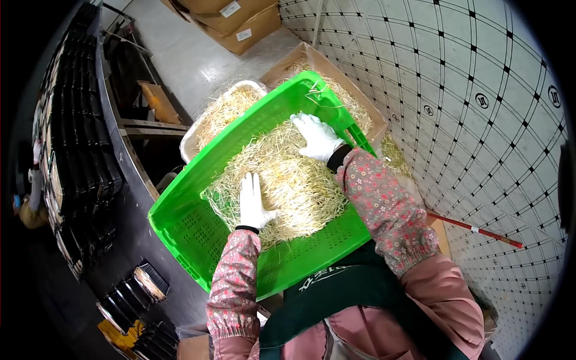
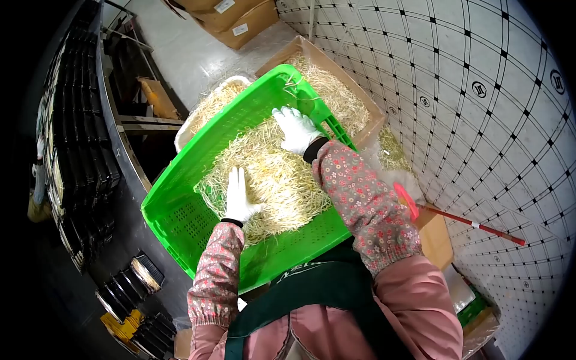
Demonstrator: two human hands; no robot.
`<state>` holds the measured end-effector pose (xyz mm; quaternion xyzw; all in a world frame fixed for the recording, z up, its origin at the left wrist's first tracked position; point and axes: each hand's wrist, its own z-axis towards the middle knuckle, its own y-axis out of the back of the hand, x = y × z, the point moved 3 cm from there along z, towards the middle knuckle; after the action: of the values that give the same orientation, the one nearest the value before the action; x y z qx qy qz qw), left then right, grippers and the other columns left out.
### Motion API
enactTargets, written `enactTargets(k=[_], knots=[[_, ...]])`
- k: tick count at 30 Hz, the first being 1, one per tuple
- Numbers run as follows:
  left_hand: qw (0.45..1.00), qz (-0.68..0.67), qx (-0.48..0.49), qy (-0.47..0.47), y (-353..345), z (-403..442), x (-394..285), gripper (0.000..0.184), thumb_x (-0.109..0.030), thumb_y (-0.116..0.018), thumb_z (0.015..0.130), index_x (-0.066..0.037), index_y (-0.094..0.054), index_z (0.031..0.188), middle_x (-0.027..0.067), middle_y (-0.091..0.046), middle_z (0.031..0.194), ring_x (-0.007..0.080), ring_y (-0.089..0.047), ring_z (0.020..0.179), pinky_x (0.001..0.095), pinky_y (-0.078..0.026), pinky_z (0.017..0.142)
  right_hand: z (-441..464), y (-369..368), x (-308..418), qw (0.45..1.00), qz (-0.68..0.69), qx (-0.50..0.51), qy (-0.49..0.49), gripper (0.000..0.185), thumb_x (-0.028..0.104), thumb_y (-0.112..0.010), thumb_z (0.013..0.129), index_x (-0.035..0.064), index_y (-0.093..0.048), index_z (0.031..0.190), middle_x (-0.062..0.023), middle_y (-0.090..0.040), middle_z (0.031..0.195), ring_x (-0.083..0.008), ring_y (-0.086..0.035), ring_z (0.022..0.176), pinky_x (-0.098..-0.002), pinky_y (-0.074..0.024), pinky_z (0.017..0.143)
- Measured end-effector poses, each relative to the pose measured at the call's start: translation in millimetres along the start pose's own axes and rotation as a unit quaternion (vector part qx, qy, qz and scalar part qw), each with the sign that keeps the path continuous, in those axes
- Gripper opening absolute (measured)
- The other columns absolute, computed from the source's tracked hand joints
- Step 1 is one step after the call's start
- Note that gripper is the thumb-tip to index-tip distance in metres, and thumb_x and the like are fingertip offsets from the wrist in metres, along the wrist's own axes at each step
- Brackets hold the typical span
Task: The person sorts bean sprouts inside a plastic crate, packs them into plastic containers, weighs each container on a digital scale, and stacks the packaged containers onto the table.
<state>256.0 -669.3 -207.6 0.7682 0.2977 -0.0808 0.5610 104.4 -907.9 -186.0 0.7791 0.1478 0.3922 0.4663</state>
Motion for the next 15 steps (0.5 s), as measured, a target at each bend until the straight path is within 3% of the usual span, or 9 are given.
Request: enactTargets(k=[1, 4, 6, 8, 11, 14, 15], knots=[[1.0, -0.02, 0.014, -0.005, -1.9, 2.5, -0.3, 0.134, -0.029, -0.094, 0.053, -0.003, -0.013, 0.156, 0.0255, -0.012, 0.161, 0.0436, -0.014, 0.149, 0.0514, -0.019, 0.12, -0.6, -4.1, -0.6, 1.0, -0.004, 0.021, 0.001, 0.095, 0.027, -0.077, 0.072, 0.0097, -0.028, 0.152, -0.02, -0.037, 0.15, -0.0383, -0.036, 0.138, -0.0468, -0.039, 0.109], [1.0, -0.019, 0.019, -0.011, -5.4, -1.6, -6.1, 0.136, -0.031, -0.094, 0.052, -0.004, -0.011, 0.157, 0.0256, -0.009, 0.162, 0.0438, -0.011, 0.149, 0.0535, -0.017, 0.12, -14.8, -10.1, 4.3, 0.996, -0.041, 0.085, -0.004, 0.093, 0.018, -0.075, 0.069, 0.0069, -0.03, 0.15, -0.0201, -0.036, 0.15, -0.038, -0.036, 0.138, -0.0469, -0.0407, 0.107], [0.999, -0.028, 0.017, -0.004, -10.9, -8.3, -7.3, 0.137, -0.031, -0.094, 0.052, -0.004, -0.01, 0.157, 0.0253, -0.008, 0.162, 0.0436, -0.01, 0.149, 0.0546, -0.016, 0.12, -32.7, -29.2, 6.2, 0.993, -0.063, 0.095, 0.022, 0.117, 0.029, -0.087, 0.062, 0.0092, -0.019, 0.155, -0.0232, -0.027, 0.155, -0.0443, -0.027, 0.142, -0.0547, -0.0383, 0.107], [0.999, -0.036, 0.011, 0.006, -18.2, -9.6, -6.6, 0.137, -0.032, -0.094, 0.052, -0.005, -0.01, 0.157, 0.025, -0.007, 0.162, 0.0434, -0.009, 0.15, 0.0557, -0.015, 0.12, -49.9, -44.9, 21.4, 0.974, -0.129, 0.183, 0.037, 0.133, 0.039, -0.091, 0.059, 0.0119, -0.006, 0.158, -0.024, -0.014, 0.161, -0.0481, -0.019, 0.145, -0.0635, -0.0329, 0.109], [0.998, -0.004, 0.01, 0.061, -24.5, -3.8, -7.1, 0.138, -0.032, -0.094, 0.052, -0.006, -0.009, 0.158, 0.0242, -0.007, 0.162, 0.0437, -0.008, 0.15, 0.0572, -0.016, 0.119, -62.7, -68.1, 46.7, 0.927, -0.193, 0.307, 0.093, 0.146, 0.043, -0.093, 0.057, 0.0228, 0.011, 0.158, -0.0208, 0.005, 0.164, -0.0488, -0.006, 0.148, -0.0706, -0.0261, 0.109], [0.993, 0.06, 0.035, 0.099, -15.1, 22.9, -9.4, 0.139, -0.027, -0.094, 0.052, -0.008, -0.006, 0.158, 0.0218, -0.003, 0.164, 0.0421, -0.008, 0.15, 0.0579, -0.024, 0.116, -32.6, -72.7, 37.4, 0.945, -0.188, 0.258, 0.076, 0.143, 0.037, -0.092, 0.059, 0.0261, 0.01, 0.158, -0.0203, 0.003, 0.164, -0.0465, -0.006, 0.149, -0.0711, -0.0251, 0.109], [0.991, 0.05, 0.038, 0.12, -12.6, 30.3, -9.0, 0.14, -0.025, -0.094, 0.052, -0.01, -0.005, 0.158, 0.0201, -0.001, 0.164, 0.0421, -0.013, 0.149, 0.058, -0.032, 0.112, -24.5, -67.6, 38.2, 0.952, -0.192, 0.225, 0.079, 0.138, 0.026, -0.09, 0.062, 0.0267, 0.008, 0.158, -0.0204, 0.003, 0.164, -0.0431, -0.019, 0.148, -0.0626, -0.0327, 0.11]])
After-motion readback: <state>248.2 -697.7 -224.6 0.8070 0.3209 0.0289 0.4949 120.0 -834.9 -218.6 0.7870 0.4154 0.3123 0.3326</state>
